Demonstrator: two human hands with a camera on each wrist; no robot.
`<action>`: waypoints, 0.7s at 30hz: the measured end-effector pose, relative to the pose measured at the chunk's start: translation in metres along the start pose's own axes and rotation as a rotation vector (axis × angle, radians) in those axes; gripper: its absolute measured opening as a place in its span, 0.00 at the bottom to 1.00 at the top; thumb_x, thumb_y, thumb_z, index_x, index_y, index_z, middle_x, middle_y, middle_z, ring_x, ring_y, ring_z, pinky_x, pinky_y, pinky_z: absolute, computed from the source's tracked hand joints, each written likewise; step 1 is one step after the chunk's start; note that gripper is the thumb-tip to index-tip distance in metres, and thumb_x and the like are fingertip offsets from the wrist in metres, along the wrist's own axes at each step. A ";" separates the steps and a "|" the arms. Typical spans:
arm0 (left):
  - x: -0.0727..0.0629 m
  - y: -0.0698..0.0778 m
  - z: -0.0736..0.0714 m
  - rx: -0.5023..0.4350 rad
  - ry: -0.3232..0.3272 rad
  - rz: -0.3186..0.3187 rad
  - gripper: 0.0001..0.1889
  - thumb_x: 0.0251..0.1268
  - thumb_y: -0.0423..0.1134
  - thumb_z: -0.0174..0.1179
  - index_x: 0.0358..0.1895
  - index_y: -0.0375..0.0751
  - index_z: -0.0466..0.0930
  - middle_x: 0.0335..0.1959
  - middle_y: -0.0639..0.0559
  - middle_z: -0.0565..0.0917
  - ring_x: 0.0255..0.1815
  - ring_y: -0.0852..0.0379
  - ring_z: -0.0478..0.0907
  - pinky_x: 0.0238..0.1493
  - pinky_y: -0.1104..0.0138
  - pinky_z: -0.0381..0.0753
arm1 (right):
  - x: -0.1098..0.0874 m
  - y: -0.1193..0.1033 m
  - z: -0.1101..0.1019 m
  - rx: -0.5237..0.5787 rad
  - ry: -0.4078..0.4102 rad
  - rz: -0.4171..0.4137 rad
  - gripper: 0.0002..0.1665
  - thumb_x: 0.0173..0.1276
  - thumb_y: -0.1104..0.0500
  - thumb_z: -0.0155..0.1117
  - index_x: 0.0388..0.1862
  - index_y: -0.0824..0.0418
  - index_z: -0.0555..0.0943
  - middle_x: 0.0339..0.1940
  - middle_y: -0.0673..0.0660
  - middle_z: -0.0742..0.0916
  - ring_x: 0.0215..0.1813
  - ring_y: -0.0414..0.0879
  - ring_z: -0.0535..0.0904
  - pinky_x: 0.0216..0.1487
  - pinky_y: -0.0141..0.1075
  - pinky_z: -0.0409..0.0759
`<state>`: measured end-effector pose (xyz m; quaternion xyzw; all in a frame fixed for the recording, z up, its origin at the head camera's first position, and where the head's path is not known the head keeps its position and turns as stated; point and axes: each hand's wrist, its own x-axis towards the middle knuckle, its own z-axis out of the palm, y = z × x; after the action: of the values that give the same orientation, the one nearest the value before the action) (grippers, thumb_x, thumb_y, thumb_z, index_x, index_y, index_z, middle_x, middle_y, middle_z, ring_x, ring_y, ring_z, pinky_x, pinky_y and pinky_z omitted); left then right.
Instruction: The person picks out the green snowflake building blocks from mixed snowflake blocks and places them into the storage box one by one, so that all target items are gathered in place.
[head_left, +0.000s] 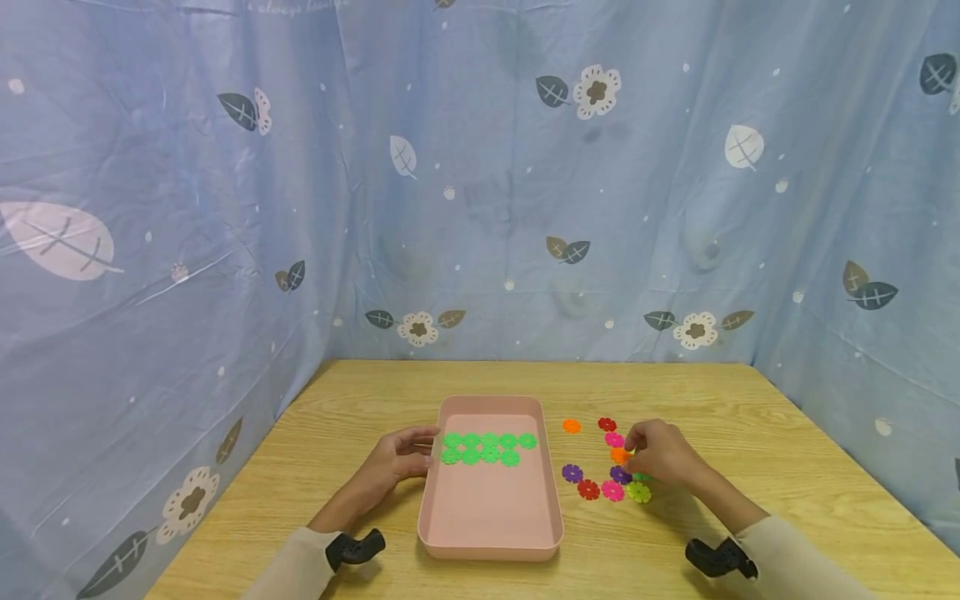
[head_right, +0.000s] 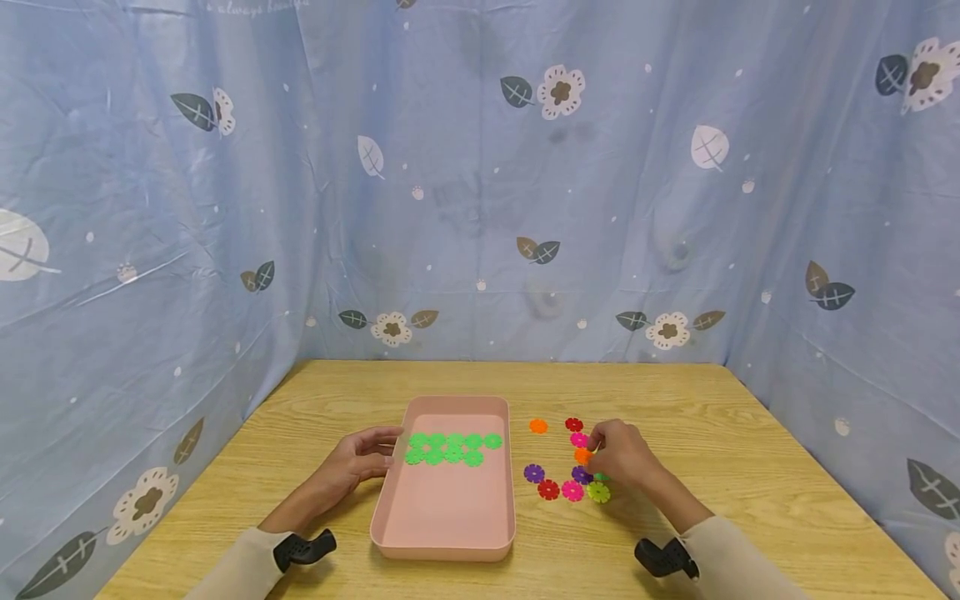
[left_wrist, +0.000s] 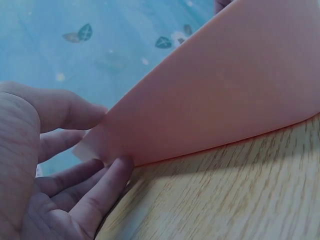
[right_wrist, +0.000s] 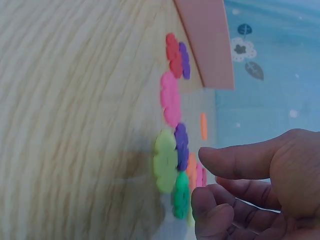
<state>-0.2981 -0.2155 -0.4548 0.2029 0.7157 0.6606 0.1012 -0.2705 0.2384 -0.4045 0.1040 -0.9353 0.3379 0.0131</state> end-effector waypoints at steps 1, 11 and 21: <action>0.000 0.000 0.000 -0.001 0.001 -0.001 0.32 0.67 0.29 0.61 0.73 0.26 0.64 0.65 0.26 0.72 0.59 0.46 0.79 0.50 0.63 0.84 | 0.000 0.002 -0.001 -0.006 0.001 0.002 0.12 0.51 0.68 0.76 0.33 0.66 0.80 0.25 0.53 0.80 0.26 0.47 0.72 0.27 0.39 0.73; 0.000 -0.001 0.001 -0.007 -0.007 0.008 0.32 0.67 0.29 0.61 0.74 0.25 0.63 0.66 0.25 0.71 0.60 0.46 0.78 0.50 0.63 0.84 | -0.004 0.012 -0.006 -0.078 0.010 0.046 0.17 0.48 0.68 0.79 0.32 0.67 0.79 0.27 0.54 0.79 0.28 0.47 0.71 0.29 0.39 0.72; -0.001 0.001 0.001 -0.014 -0.008 0.008 0.32 0.68 0.28 0.59 0.73 0.24 0.63 0.66 0.24 0.71 0.62 0.42 0.77 0.51 0.63 0.84 | -0.002 0.016 -0.007 -0.114 -0.013 0.057 0.11 0.50 0.69 0.77 0.32 0.67 0.84 0.28 0.55 0.82 0.30 0.48 0.73 0.29 0.39 0.75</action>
<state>-0.2969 -0.2150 -0.4544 0.2074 0.7098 0.6652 0.1029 -0.2719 0.2550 -0.4092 0.0784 -0.9557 0.2835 0.0032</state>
